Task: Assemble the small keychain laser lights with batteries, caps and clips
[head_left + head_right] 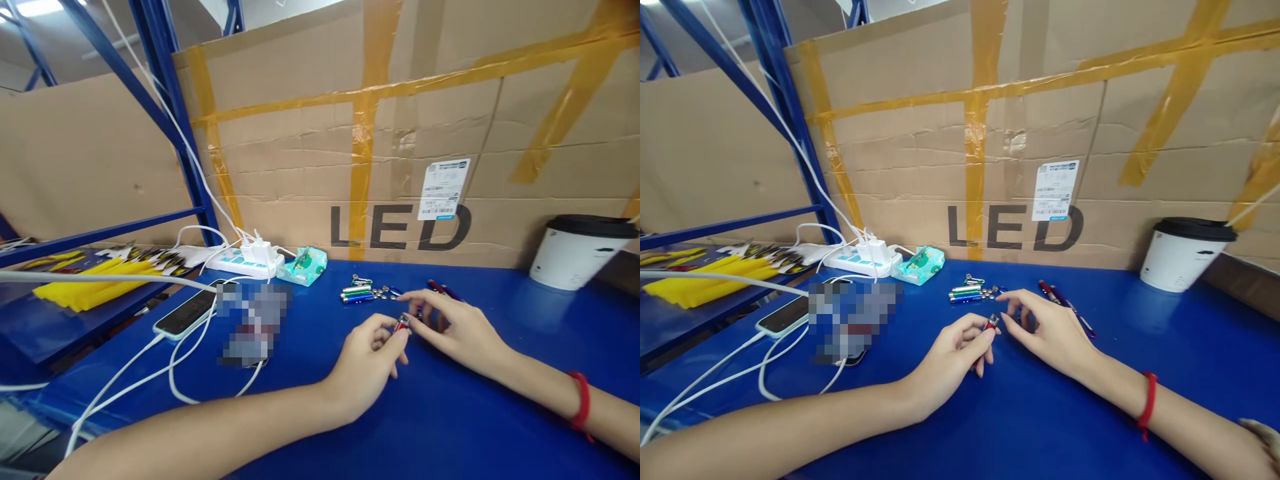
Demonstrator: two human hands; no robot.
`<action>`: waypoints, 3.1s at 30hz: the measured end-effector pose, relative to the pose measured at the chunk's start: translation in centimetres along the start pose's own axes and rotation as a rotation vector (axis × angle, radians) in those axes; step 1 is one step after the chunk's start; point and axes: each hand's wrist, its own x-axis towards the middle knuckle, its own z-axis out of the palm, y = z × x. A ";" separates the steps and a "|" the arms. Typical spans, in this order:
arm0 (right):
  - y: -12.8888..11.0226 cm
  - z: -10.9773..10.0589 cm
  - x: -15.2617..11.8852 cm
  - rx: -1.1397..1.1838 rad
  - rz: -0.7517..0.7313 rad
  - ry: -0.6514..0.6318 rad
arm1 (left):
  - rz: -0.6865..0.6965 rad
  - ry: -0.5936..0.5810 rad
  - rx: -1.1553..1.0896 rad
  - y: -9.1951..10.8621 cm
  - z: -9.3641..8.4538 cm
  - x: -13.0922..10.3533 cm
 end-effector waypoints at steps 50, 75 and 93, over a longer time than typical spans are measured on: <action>2.6 0.6 0.3 -0.057 -0.139 0.004 | -0.099 -0.030 0.083 1.1 0.5 -0.3; 1.6 -0.6 0.7 -0.406 -0.424 -0.029 | -0.072 -0.062 0.046 0.7 0.4 -0.4; -2.0 -0.2 -0.1 1.044 0.285 -0.201 | -0.093 0.080 0.034 0.4 0.2 0.3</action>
